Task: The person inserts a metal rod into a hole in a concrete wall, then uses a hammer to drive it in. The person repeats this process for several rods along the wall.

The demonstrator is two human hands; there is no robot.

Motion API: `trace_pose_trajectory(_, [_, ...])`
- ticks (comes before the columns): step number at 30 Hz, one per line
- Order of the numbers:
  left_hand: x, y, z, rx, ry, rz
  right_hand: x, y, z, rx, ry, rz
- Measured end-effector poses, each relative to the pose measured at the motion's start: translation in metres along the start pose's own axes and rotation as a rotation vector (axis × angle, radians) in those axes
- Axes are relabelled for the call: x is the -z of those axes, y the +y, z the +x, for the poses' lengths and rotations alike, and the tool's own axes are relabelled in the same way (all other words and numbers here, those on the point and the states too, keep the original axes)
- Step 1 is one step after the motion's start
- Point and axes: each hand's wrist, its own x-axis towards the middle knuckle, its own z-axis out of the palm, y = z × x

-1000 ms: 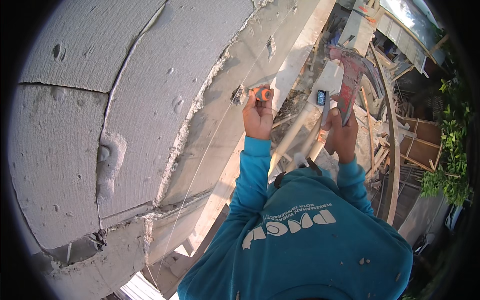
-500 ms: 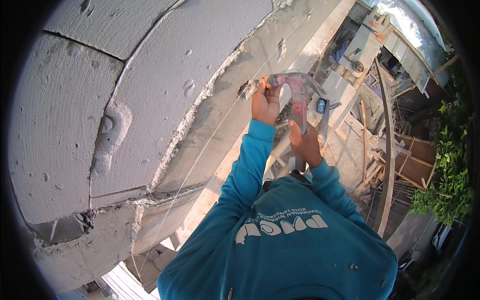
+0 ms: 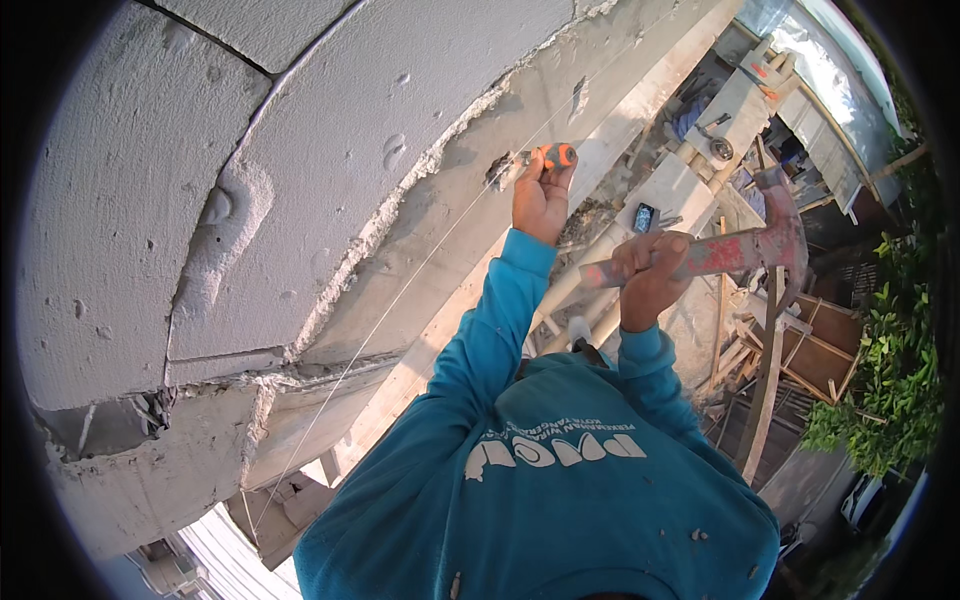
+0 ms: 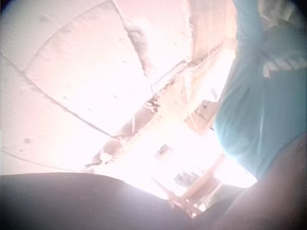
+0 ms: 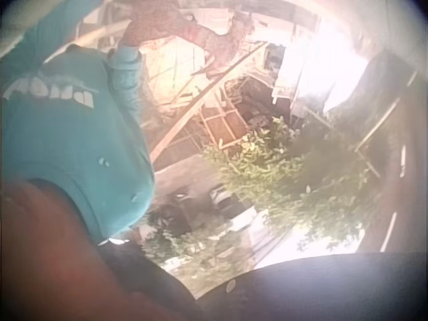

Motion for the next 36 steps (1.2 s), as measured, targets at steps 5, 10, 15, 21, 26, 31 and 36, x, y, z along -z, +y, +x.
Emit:
trace_pose_trajectory(5, [0.005,0.000,0.005,-0.030,0.022,0.019,0.018,0.007,-0.001,-0.740,-0.344,-0.189])
trace_pose_trajectory(10, [0.001,0.005,0.001,-0.029,0.017,0.015,0.010,-0.085,0.034,-0.177,0.006,0.085])
trace_pose_trajectory(15, [-0.002,0.005,0.001,-0.036,0.015,-0.004,-0.013,-0.075,0.038,0.260,0.129,0.268])
trace_pose_trajectory(21, [-0.004,0.006,0.010,-0.051,0.014,-0.022,0.019,0.023,0.005,-0.842,-0.398,-0.147])
trace_pose_trajectory(26, [0.003,0.004,0.004,-0.033,0.023,-0.011,0.017,-0.076,0.033,-0.362,-0.129,0.002])
trace_pose_trajectory(31, [-0.001,0.009,-0.001,-0.057,0.066,-0.019,-0.006,-0.123,0.069,0.469,0.107,0.241])
trace_pose_trajectory(36, [0.004,-0.003,0.008,-0.030,0.038,-0.036,-0.006,0.009,0.001,-0.566,-0.192,-0.114])
